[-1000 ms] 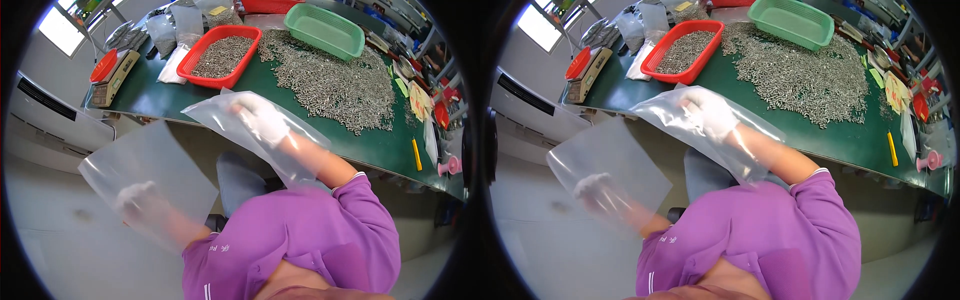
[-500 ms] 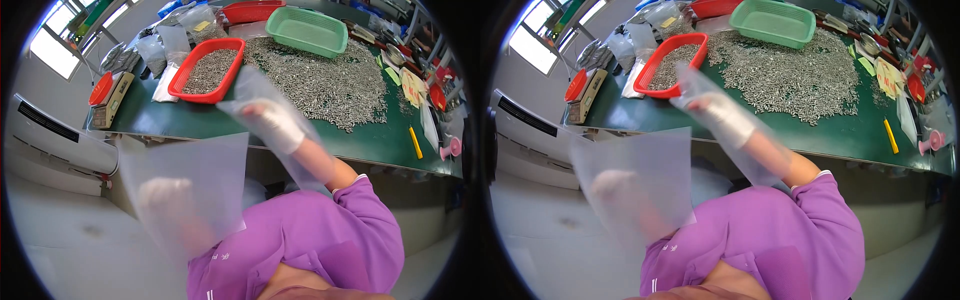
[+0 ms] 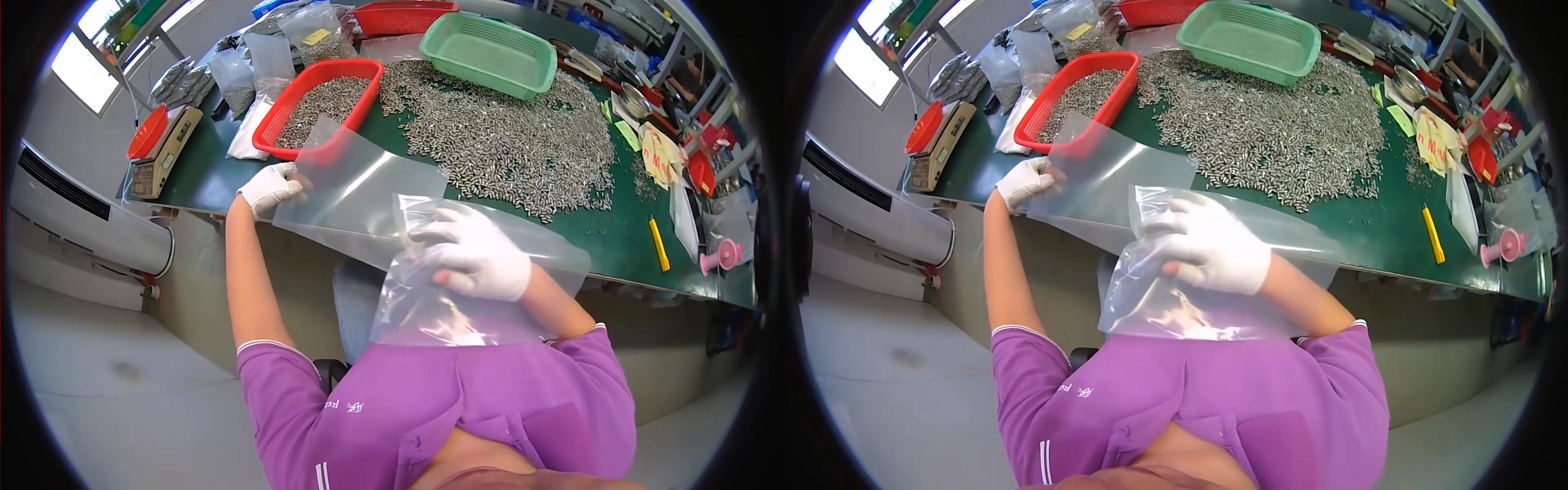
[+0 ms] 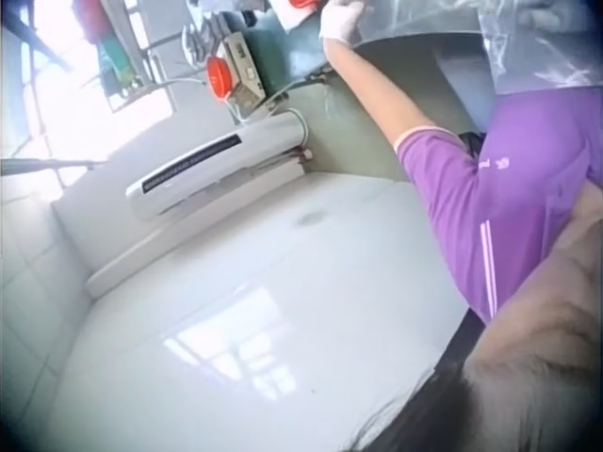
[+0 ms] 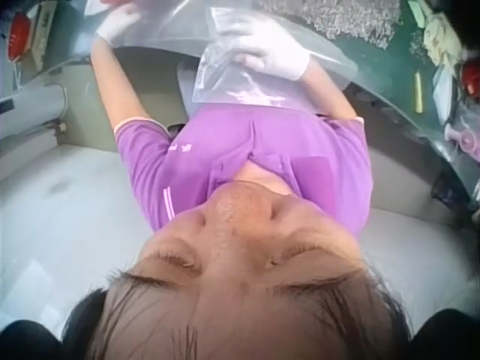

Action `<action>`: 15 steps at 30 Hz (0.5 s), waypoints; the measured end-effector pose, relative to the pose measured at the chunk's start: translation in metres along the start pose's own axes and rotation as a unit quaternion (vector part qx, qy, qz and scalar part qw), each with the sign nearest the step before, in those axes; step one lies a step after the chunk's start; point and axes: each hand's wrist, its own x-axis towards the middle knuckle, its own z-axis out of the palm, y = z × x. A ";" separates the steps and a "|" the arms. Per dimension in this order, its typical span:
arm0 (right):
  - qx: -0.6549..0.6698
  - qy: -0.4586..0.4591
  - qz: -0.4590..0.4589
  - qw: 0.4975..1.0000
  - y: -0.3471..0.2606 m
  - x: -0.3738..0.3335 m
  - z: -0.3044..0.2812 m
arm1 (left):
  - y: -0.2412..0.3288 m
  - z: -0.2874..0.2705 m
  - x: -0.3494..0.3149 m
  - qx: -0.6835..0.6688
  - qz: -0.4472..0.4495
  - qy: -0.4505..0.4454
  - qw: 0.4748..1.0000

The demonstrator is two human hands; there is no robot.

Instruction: Inspecting small metal components and placing them into plastic bags on a manufacturing line.

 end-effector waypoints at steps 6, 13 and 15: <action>-0.160 -0.123 0.092 0.975 0.025 0.008 0.042 | 0.006 0.023 0.004 0.332 0.002 0.340 0.880; -0.142 -0.111 0.158 0.971 0.033 0.014 0.055 | 0.014 0.148 -0.043 0.281 0.329 0.396 0.810; -0.146 -0.119 0.158 0.969 0.030 0.017 0.055 | -0.004 0.165 -0.052 0.373 0.360 0.265 0.813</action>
